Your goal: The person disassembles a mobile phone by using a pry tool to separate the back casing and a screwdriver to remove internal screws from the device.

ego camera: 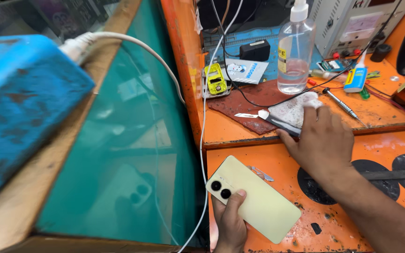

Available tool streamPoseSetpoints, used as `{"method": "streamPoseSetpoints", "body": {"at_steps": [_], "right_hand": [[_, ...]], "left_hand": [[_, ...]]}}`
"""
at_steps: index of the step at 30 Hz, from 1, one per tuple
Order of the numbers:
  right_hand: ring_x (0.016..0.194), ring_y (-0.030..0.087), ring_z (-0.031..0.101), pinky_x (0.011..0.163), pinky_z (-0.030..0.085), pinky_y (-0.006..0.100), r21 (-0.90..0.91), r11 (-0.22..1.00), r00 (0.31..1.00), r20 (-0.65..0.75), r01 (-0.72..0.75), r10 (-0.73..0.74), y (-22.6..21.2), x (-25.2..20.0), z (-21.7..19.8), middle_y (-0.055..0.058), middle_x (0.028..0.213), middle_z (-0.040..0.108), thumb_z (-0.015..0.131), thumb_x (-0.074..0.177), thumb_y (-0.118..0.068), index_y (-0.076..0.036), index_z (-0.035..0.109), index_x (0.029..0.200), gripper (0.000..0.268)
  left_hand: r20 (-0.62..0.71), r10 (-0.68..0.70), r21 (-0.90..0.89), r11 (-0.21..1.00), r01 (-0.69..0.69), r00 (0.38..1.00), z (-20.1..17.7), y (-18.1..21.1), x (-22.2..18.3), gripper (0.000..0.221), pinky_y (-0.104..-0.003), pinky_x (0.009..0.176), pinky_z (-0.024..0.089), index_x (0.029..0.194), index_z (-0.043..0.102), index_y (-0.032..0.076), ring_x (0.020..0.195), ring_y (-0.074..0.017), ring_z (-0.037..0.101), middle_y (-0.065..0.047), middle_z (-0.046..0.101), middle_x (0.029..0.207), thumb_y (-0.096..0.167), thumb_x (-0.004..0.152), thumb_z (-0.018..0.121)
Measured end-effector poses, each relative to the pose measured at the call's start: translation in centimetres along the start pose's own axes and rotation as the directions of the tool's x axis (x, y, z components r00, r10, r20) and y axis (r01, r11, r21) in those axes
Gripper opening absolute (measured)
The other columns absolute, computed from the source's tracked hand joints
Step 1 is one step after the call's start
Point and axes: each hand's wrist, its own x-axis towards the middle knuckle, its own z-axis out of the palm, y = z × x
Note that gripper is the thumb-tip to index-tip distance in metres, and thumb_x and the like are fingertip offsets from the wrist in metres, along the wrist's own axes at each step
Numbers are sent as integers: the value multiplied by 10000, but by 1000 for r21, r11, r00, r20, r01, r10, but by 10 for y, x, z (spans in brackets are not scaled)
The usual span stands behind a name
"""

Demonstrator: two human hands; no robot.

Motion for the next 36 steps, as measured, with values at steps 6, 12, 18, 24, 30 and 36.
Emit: {"method": "streamPoseSetpoints", "body": {"at_steps": [6,12,18,24,30,36], "right_hand": [[946,253,652,874,467,415,106,753,716,-419,650,-558,-33,21,23,55,940,723,717,910,-194,-105,745,979,116],[852,277,667,802,448,433,124,850,858,-44,513,-512,-76,52,27,90,816,737,773,829,-305,-123,782,991,244],[826,265,686,834,480,398,9,815,812,-102,579,-575,-82,30,29,74,818,740,727,869,-174,-148,776,989,133],[827,202,701,756,542,342,648,552,851,-378,525,-365,-66,-11,0,77,948,746,727,884,-62,-67,744,1127,244],[953,165,660,806,572,268,750,333,818,-494,572,-294,-29,-21,19,113,1041,631,762,875,19,-88,762,1062,215],[1040,154,684,906,566,285,915,-17,843,-378,403,-383,-5,-30,34,118,1137,701,671,943,53,13,723,1157,223]], "left_hand": [[-17,5,23,1000,-4,1000,-1,10,-3,363,-378,894,555,1225,566,-69,995,-243,690,-195,699,1077,89,899,571],[-43,28,14,1000,-28,999,-7,8,-3,356,-368,916,529,1216,556,-55,1007,-220,669,-162,685,1082,91,892,585],[19,-7,35,999,6,1000,-5,19,-6,346,-376,903,553,1208,550,-41,989,-218,689,-165,697,1069,104,895,577],[77,47,-19,999,-46,996,-4,23,-8,356,-374,891,563,1213,550,-71,975,-243,702,-192,718,1057,76,888,557],[65,-5,-13,1000,6,998,-1,15,-4,349,-366,860,575,1170,604,-108,947,-246,717,-205,739,1031,75,879,545],[-89,-65,-3,998,65,994,2,3,3,344,-352,729,566,1180,609,-71,865,-240,694,-187,718,1000,95,879,590]]}}
